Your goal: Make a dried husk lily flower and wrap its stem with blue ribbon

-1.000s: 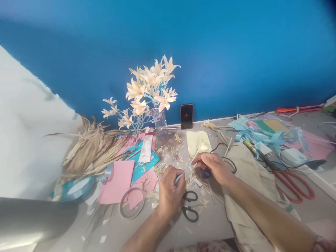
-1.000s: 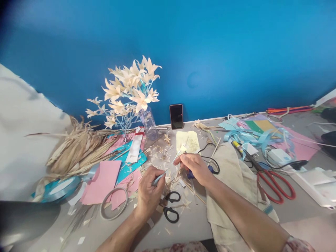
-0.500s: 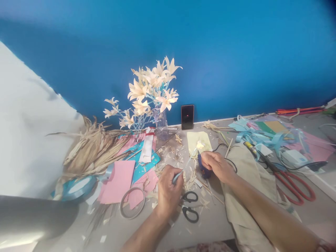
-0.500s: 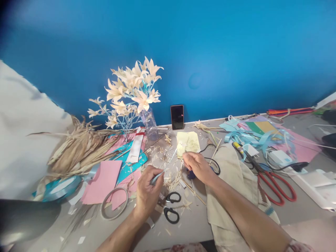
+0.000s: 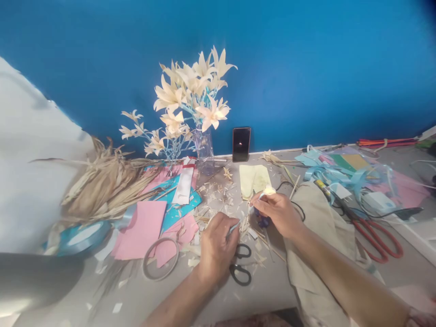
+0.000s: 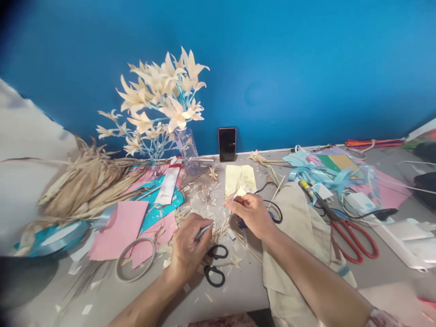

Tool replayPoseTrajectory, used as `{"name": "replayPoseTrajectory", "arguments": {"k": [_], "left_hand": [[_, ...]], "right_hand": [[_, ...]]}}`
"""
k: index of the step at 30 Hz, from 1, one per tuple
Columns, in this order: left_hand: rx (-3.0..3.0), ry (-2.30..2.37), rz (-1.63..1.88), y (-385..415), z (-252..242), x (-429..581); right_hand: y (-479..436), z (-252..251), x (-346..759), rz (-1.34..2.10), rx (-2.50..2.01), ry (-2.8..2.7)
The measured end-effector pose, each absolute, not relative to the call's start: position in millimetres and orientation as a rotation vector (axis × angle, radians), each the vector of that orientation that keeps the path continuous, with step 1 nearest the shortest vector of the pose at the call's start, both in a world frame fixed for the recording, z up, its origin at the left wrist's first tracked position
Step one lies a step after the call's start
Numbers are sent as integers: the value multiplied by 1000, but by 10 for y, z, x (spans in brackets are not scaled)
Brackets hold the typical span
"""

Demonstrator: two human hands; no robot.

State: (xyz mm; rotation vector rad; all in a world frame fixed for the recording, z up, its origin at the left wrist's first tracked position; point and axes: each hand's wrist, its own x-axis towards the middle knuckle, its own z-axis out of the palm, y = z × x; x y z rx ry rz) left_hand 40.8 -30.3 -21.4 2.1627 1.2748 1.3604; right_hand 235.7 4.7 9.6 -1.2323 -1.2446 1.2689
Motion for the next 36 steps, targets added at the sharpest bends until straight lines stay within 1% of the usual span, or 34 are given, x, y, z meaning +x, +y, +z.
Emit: {"name": "replayPoseTrajectory", "arguments": {"k": [3, 8, 15, 21, 26, 29, 33, 36], "left_hand": [[2168, 1282, 1360, -308, -211, 409], [2133, 1280, 1376, -287, -199, 389], [2165, 1200, 1429, -315, -140, 382], [2133, 1177, 1422, -344, -95, 393], [2189, 1128, 1520, -367, -83, 377], [2172, 1216, 1551, -376, -73, 374], [2065, 1436, 1484, -383, -56, 385], [2114, 1457, 1488, -392, -54, 379]], "right_hand": [[44, 125, 2379, 1236, -1301, -1262], [70, 129, 2401, 1159, -1240, -1319], [112, 19, 2398, 1196, -1240, -1222], [111, 27, 2403, 1192, -1196, -1203], [133, -50, 2414, 1205, -1112, -1213], [140, -102, 2437, 1235, -1065, -1241], [146, -114, 2478, 1213, -1014, -1293], [141, -90, 2475, 1227, -991, -1274]]}}
